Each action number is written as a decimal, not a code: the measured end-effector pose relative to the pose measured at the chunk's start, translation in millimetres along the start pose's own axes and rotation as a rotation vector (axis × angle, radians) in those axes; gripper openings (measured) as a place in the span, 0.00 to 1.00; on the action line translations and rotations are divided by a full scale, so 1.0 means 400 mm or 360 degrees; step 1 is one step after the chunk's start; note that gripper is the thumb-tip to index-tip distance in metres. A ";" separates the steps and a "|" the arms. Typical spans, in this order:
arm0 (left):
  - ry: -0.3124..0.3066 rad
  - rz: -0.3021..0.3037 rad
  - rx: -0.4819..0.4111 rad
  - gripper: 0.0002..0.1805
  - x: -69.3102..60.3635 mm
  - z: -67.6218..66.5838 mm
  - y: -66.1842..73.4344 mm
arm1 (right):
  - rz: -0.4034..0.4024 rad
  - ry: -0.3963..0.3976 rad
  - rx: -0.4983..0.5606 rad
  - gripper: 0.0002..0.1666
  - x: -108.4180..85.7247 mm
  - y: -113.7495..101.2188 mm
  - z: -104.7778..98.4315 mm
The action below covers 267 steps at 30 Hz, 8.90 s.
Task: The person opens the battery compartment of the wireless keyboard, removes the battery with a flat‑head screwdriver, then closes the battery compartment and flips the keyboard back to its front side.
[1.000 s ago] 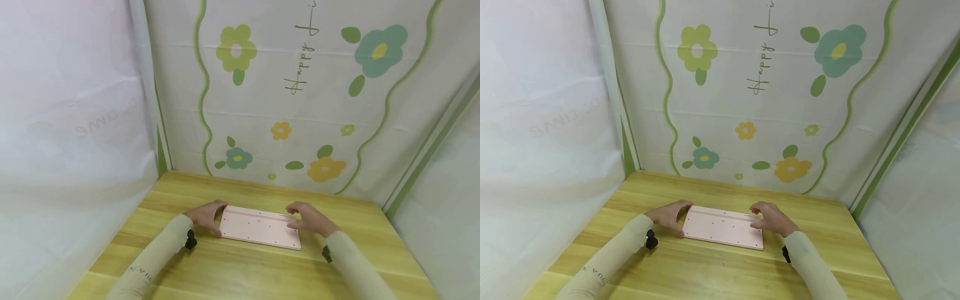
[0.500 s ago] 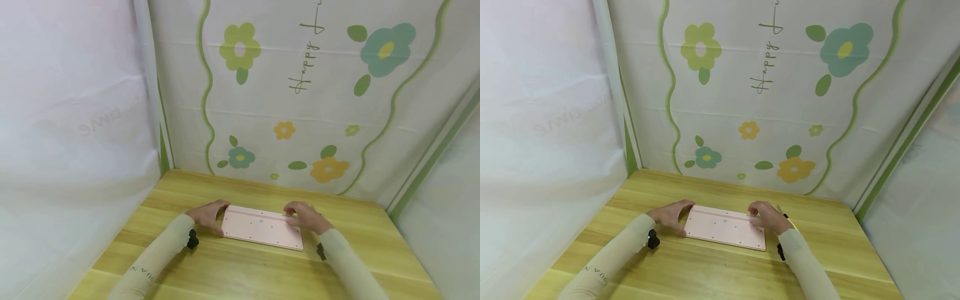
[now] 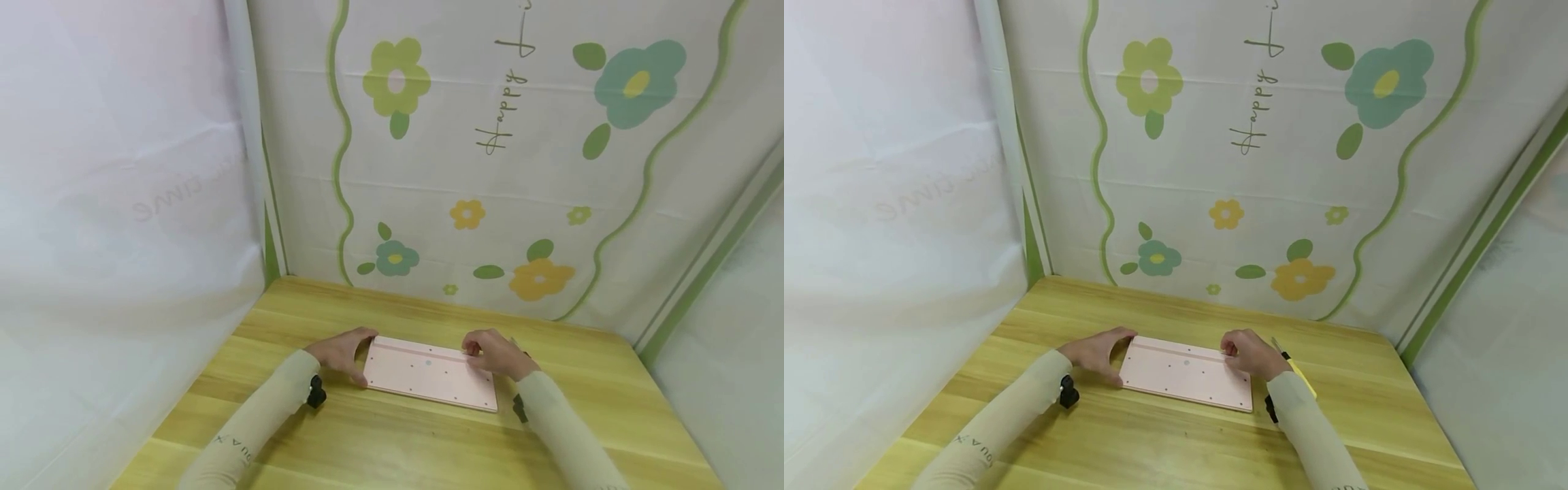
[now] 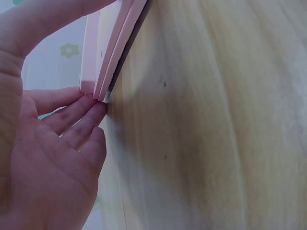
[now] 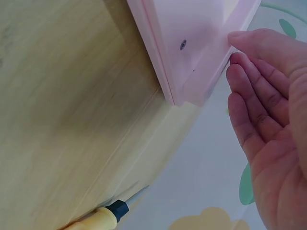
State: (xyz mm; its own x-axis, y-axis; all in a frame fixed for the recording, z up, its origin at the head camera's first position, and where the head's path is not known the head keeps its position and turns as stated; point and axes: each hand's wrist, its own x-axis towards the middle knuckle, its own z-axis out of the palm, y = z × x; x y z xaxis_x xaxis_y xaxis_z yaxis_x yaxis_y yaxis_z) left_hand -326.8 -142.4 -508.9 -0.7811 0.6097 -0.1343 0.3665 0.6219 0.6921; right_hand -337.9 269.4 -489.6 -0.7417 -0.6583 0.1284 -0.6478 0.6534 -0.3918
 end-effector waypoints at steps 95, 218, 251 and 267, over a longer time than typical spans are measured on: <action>-0.0003 -0.0015 0.0089 0.66 0.001 -0.002 -0.001 | 0.0158 -0.0136 0.0204 0.07 0.027 0.038 -0.074; -0.0042 0.0031 0.0150 0.67 0.003 0.000 0.007 | 0.0678 0.0606 -0.0033 0.14 -0.351 0.152 -0.018; -0.0053 0.0027 0.0140 0.66 0.002 0.000 0.010 | 0.0179 0.0438 -0.0232 0.14 -0.299 0.067 -0.132; -0.0043 0.0013 0.0169 0.67 0.006 0.002 0.009 | -0.0049 0.0177 -0.0269 0.13 -0.207 -0.018 -0.210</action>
State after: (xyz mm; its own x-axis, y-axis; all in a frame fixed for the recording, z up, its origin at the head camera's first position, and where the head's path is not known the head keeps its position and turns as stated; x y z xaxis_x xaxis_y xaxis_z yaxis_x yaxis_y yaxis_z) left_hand -327.2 -138.2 -507.4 -0.7646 0.6271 -0.1487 0.4256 0.6646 0.6142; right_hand -286.3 350.7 -420.8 -0.7297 -0.6398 0.2414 -0.6835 0.6931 -0.2291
